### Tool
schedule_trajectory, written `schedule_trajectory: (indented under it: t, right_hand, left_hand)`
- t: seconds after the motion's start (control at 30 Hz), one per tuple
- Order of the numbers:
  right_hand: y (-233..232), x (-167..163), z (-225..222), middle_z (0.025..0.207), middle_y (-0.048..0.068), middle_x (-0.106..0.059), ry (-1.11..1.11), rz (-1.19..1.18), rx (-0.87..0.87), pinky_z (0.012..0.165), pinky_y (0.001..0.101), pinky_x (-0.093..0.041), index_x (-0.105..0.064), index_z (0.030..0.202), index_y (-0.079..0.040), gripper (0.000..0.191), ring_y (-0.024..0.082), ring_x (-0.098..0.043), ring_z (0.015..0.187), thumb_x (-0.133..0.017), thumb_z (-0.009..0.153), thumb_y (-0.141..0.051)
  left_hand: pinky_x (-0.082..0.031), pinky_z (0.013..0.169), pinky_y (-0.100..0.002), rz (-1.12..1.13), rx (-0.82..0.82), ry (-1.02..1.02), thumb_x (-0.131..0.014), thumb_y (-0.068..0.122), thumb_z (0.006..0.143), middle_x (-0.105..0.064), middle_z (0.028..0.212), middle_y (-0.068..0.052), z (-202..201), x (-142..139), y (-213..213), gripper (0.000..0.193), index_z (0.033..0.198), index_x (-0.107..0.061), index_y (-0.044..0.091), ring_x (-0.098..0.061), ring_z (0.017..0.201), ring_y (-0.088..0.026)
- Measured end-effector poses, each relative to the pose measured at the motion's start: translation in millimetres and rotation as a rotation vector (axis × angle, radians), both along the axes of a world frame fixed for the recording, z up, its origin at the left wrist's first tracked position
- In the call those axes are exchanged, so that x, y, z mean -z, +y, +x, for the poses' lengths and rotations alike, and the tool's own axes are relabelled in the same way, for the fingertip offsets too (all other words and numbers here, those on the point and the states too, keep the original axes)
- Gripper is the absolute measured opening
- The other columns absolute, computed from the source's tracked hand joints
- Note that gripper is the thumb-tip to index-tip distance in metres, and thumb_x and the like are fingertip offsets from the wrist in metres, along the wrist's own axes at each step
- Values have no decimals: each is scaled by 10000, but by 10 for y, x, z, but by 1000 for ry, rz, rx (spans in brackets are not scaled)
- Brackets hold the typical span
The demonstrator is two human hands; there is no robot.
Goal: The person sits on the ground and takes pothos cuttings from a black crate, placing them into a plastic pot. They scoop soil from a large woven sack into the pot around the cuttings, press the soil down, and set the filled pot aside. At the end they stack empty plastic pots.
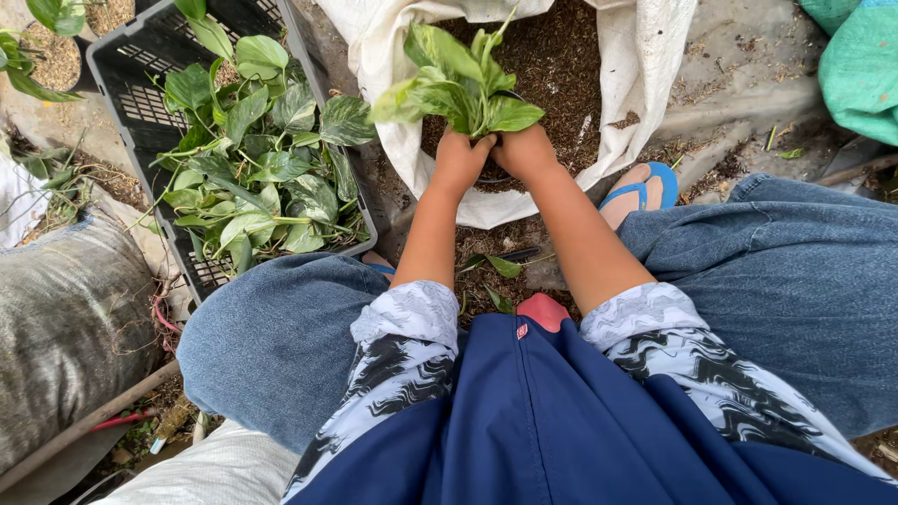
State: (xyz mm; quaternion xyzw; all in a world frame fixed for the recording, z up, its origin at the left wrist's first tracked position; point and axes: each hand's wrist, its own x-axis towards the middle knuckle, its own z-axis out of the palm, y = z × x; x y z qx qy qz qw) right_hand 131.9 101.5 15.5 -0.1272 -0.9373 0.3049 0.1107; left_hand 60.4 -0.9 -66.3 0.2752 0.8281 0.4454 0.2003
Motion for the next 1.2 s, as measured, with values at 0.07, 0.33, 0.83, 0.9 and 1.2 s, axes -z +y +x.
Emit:
schedule_trajectory:
  t: [0.07,0.33,0.83,0.9,1.2]
  right_hand:
    - [-3,14,7,1180,208,-685,-152,-55,58,886,493,-537,-660,1191,-54,397,434,-656,1044,-746,806,-101]
    - [334,-36,72,1002,234,-707,-82,-243,25,808,466,-545,-713,1088,-9,290,444,-662,924,-629,810,-11]
    - [786,465,-59,1324,224,-623,97,-143,468,1064,435,-468,-664,1262,-26,353,372,-594,1210,-673,915,-89]
    - [877,506,-271,1488,284,-491,118,-27,341,1172,482,-363,-593,1389,-3,531,440,-460,1372,-763,900,-125]
    - [1529,717,-898,1530,259,-368,-413,168,141,1116,572,-249,-404,1533,-57,1000,451,-323,1398,-783,790,-608]
  left_hand:
    - [-488,987,-464,14,-20,40,-771,225,848,-677,1196,-248,19,22,-19,293,1078,-773,43,-637,1120,-423]
    - [-515,948,-470,38,-49,102,-781,196,838,-657,1220,-265,40,54,102,269,1043,-763,22,-657,1061,-441]
    - [-516,896,-507,-73,-105,50,-723,182,878,-600,1238,-318,52,242,268,295,1078,-733,-34,-653,1003,-482]
    - [-511,892,-516,-59,-114,52,-719,170,869,-613,1204,-310,58,318,265,309,1104,-725,-31,-643,1009,-487]
    - [-522,921,-491,-101,-96,55,-747,187,869,-602,1259,-312,26,672,251,333,1106,-701,-42,-647,1047,-469]
